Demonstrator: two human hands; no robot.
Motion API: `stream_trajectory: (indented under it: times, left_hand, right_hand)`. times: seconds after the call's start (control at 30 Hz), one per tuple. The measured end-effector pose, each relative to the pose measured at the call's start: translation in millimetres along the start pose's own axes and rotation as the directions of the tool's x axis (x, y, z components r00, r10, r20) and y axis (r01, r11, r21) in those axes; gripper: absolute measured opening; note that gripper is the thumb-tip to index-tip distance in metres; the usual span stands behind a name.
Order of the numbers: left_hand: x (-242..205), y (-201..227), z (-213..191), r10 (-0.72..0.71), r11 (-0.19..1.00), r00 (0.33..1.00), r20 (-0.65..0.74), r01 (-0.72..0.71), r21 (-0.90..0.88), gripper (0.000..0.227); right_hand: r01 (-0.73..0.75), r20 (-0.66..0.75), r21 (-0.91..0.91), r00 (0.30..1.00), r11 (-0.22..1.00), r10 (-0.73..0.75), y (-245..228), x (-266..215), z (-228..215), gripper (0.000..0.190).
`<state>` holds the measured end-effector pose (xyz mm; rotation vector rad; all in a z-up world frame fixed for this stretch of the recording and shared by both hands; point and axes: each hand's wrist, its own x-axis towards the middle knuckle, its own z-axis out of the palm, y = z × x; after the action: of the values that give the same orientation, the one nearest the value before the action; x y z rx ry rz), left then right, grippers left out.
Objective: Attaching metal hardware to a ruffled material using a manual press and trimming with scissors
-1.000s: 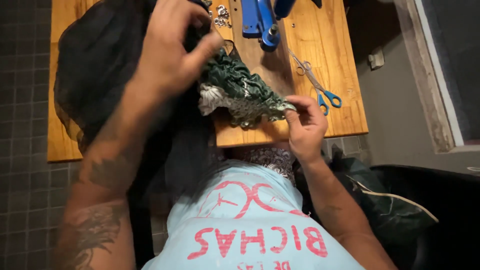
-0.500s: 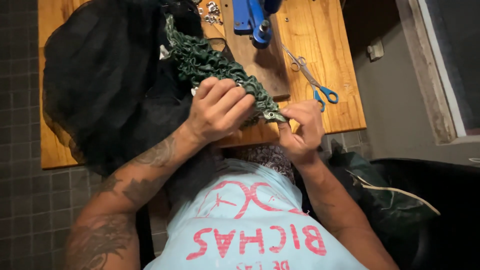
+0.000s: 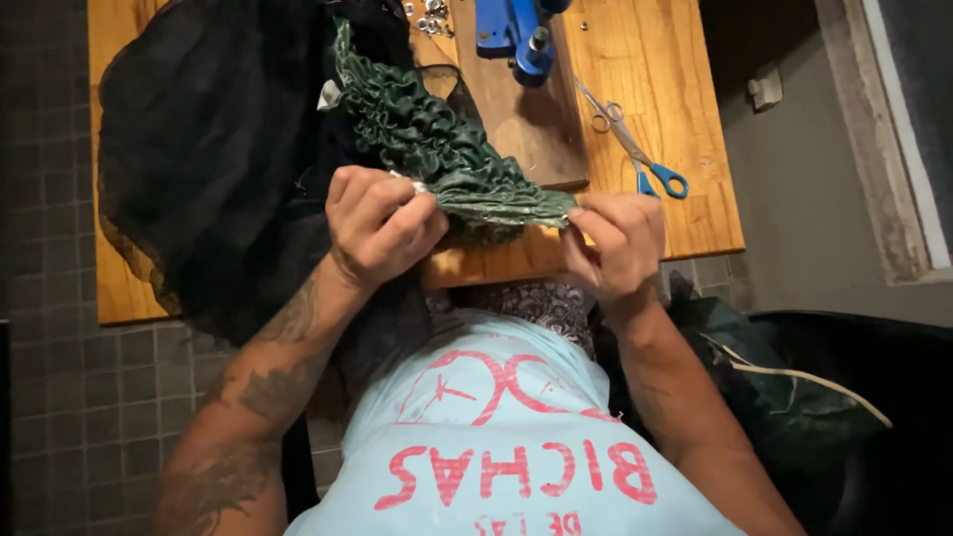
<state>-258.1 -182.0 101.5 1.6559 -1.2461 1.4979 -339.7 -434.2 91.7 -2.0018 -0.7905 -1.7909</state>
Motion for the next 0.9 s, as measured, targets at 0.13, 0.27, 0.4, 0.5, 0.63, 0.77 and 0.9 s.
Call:
stream_trajectory:
  times: [0.13,0.27,0.4,0.5,0.63,0.77,0.9]
  left_hand:
    - [-5,2,1,-0.136,0.98,0.991,-0.009,0.133,-0.146,0.011]
    - [0,4,0,-0.254,0.936,0.967,0.009,0.248,-0.25,0.01]
    - [27,12,-2,-0.311,0.892,0.949,0.041,0.307,-0.333,0.01]
    - [48,15,-3,-0.388,0.793,0.908,0.16,0.417,-0.444,0.009]
    - [55,12,2,-0.508,0.613,0.77,0.386,0.638,-0.467,0.007]
    - [69,3,7,-0.539,0.379,0.537,0.649,0.842,-0.383,0.01]
    - [76,-5,19,-0.495,0.096,0.342,0.799,0.935,-0.341,0.015]
  right_hand:
    - [-0.123,-0.022,0.129,0.992,0.984,0.127,-8,10,7,0.009]
    - [-0.154,-0.054,0.141,0.985,0.978,0.163,-7,0,10,0.012]
    - [-0.197,0.003,0.139,0.98,0.97,0.199,-8,2,6,0.013]
    - [-0.241,0.098,0.246,0.97,0.939,0.223,-9,4,5,0.017]
    - [-0.316,0.121,0.379,0.949,0.87,0.292,-19,28,10,0.016]
    - [-0.679,0.254,0.544,0.693,0.493,0.674,-23,15,10,0.022]
    - [-0.792,0.52,0.566,0.127,-0.23,0.844,-15,3,11,0.03]
